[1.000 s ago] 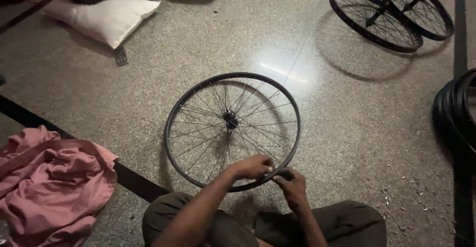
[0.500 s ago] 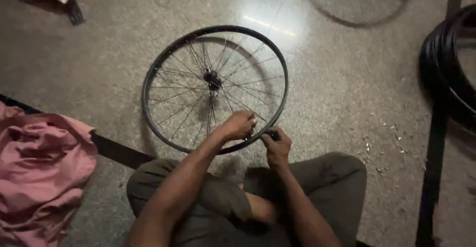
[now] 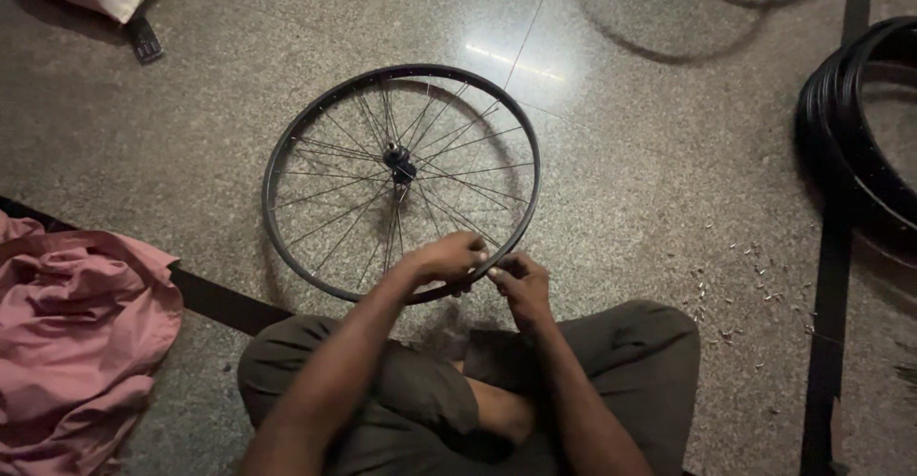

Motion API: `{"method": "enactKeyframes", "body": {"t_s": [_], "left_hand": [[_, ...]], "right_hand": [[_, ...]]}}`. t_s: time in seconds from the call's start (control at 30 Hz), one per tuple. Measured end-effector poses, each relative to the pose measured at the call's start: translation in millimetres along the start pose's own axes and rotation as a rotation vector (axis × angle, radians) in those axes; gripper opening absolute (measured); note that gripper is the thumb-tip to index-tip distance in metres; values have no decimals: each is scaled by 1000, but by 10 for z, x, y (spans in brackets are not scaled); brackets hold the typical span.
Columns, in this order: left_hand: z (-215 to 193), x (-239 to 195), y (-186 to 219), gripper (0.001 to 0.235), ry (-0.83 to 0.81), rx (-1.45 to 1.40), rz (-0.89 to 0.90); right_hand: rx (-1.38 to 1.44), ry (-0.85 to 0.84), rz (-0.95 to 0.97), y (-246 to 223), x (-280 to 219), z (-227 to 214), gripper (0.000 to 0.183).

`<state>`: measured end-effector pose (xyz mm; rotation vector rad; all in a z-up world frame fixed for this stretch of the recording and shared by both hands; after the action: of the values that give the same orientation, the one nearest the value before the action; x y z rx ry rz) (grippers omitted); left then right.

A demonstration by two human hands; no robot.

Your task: The person sits on the floor and laces a bicycle wheel by hand, inserting spokes into the rim and hub. They repeatedly adjust the spokes and rotate the wheel to continue the lacing process.

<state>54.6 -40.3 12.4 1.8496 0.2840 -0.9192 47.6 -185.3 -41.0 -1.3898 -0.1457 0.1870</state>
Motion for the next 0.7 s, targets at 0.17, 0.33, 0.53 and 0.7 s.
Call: {"method": "enactKeyframes", "body": {"t_s": [0.17, 0.33, 0.53, 0.7], "left_hand": [[29, 245, -296, 37, 125, 207, -27], [40, 542, -451, 30, 177, 403, 203], [19, 276, -445, 29, 201, 310, 79], [-11, 31, -290, 32, 129, 118, 11]], "right_hand": [[-163, -75, 117, 83, 1, 57, 10], [-106, 276, 193, 365, 37, -657, 20], [483, 444, 358, 772, -108, -630, 28], [101, 192, 165, 331, -341, -39, 23]]}}
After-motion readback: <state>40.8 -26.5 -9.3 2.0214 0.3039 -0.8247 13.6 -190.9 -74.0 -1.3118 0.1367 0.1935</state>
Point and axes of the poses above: each hand's wrist, its own x-axis towards the middle knuckle, its own z-axis out of the palm, y = z × x, the point moved 10 cm from there along x, towards the middle knuckle, and after that the axes turned 10 degrees about -z, right-handed, at the moved point
